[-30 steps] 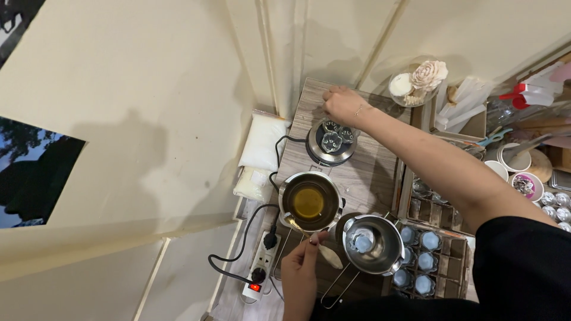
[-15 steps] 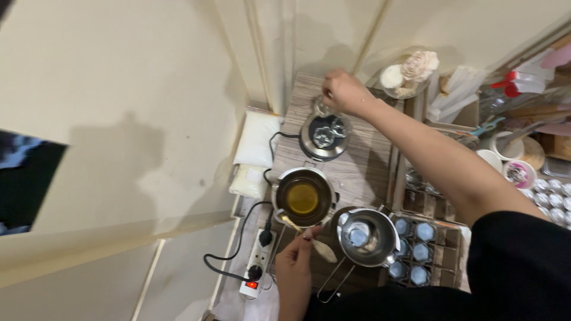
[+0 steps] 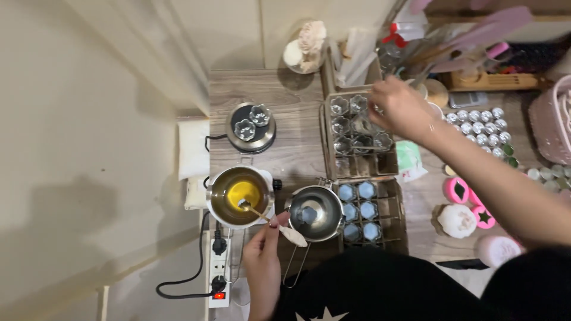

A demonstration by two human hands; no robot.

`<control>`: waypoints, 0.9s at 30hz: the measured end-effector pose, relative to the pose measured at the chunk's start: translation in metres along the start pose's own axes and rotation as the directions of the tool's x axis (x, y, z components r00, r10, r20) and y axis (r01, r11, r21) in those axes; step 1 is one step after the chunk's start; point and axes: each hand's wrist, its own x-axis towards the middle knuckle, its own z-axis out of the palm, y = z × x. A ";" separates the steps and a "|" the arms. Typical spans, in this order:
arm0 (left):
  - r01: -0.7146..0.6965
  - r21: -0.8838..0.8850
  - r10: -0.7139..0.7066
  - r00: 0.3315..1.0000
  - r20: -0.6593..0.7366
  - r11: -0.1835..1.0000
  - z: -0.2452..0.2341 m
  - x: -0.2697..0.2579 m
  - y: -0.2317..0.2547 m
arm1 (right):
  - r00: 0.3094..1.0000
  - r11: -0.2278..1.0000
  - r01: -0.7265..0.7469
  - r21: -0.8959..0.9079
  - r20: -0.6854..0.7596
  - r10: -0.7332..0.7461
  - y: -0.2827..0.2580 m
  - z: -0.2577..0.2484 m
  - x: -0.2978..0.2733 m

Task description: The recorder is preparing wicks and pouring melted wax into various silicone molds to create small candles.

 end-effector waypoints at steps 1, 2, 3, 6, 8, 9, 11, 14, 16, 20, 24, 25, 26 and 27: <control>0.001 0.006 -0.001 1.000 0.006 1.000 0.003 -0.001 -0.002 | 1.000 1.000 -0.009 0.000 -0.001 0.009 0.000 0.003 -0.020; 0.030 -0.028 -0.030 0.999 0.015 0.999 0.007 -0.001 -0.004 | 0.996 0.998 -0.070 -0.002 0.053 0.070 0.000 0.007 -0.040; 0.063 -0.061 -0.062 0.998 0.025 0.996 0.011 -0.003 -0.006 | 0.985 0.991 -0.132 -0.006 0.109 0.132 -0.001 0.010 -0.061; 0.080 -0.112 -0.073 0.995 0.070 0.991 0.021 -0.006 0.000 | 0.960 0.972 -0.234 0.018 0.162 0.228 -0.009 0.020 -0.099; 0.087 -0.092 -0.079 0.993 0.092 0.992 0.027 -0.011 0.002 | 0.954 0.963 -0.267 0.016 0.145 0.262 -0.014 0.023 -0.111; 0.091 -0.075 -0.083 0.991 0.109 0.993 0.029 -0.012 0.004 | 0.948 0.955 -0.296 0.017 0.126 0.291 -0.017 0.026 -0.116; 0.068 -0.063 -0.060 0.991 0.122 0.996 0.033 -0.016 0.003 | 0.939 0.946 -0.324 0.017 0.131 0.319 -0.016 0.028 -0.122; 0.051 -0.048 -0.044 0.990 0.131 0.998 0.038 -0.021 0.000 | 0.924 0.930 -0.368 0.017 0.119 0.363 -0.013 0.025 -0.126; 0.057 -0.043 -0.051 0.990 0.128 0.997 0.040 -0.023 -0.002 | 0.919 0.923 -0.385 0.017 0.101 0.381 -0.008 0.022 -0.127; 0.065 -0.045 -0.060 0.992 0.113 0.997 0.042 -0.027 -0.003 | 0.914 0.919 -0.394 0.006 0.106 0.391 -0.001 0.021 -0.129; 0.064 -0.066 -0.055 0.991 0.120 0.996 0.044 -0.026 -0.009 | 0.900 0.912 -0.408 -0.038 0.150 0.409 -0.004 0.040 -0.126; 0.061 -0.068 -0.053 0.992 0.116 0.996 0.044 -0.026 -0.009 | 0.902 0.914 -0.404 -0.037 0.149 0.405 -0.006 0.048 -0.123; 0.064 -0.069 -0.055 0.991 0.119 0.996 0.045 -0.026 -0.009 | 0.913 0.921 -0.390 0.027 0.142 0.382 -0.009 0.056 -0.119; 0.068 -0.070 -0.059 0.991 0.122 0.995 0.045 -0.026 -0.009 | 0.923 0.923 -0.374 0.090 0.135 0.361 -0.011 0.065 -0.117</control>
